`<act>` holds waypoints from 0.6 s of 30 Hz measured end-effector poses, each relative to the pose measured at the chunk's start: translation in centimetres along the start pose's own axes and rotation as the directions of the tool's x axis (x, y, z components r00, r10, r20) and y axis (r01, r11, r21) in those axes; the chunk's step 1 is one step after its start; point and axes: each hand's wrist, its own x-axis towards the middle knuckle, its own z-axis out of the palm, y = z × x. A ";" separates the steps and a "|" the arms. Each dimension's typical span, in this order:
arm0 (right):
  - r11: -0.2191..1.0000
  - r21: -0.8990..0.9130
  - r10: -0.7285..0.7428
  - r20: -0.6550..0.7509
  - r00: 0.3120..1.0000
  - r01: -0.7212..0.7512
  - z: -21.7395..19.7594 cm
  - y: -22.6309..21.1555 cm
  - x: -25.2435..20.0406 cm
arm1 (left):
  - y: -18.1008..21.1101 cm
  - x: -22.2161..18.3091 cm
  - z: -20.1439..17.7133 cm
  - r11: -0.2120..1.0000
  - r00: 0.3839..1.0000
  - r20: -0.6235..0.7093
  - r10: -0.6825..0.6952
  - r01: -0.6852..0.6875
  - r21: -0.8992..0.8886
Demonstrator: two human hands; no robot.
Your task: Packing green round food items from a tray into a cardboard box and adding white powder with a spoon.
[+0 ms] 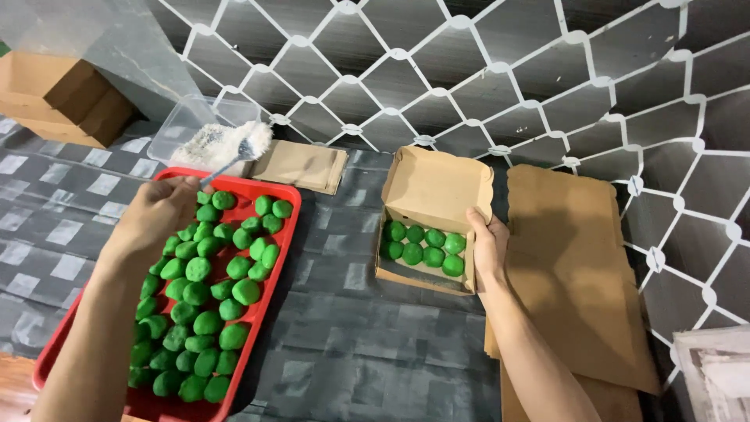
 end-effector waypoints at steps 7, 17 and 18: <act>1.000 0.024 0.012 -0.002 1.000 -0.012 -0.1 0.3 0.0 | 1.7 -1.4 2.8 0.988 0.986 0.137 0.094 -0.075 -0.135; 0.997 -0.005 -0.083 -0.040 0.996 0.083 1.1 -1.2 -0.5 | 4.2 -1.9 8.0 0.985 0.938 0.316 0.142 -0.165 0.047; 0.997 -0.008 -0.082 -0.040 0.996 0.082 0.7 -0.2 0.1 | 4.5 -2.3 8.3 0.984 0.930 0.348 0.116 -0.156 0.089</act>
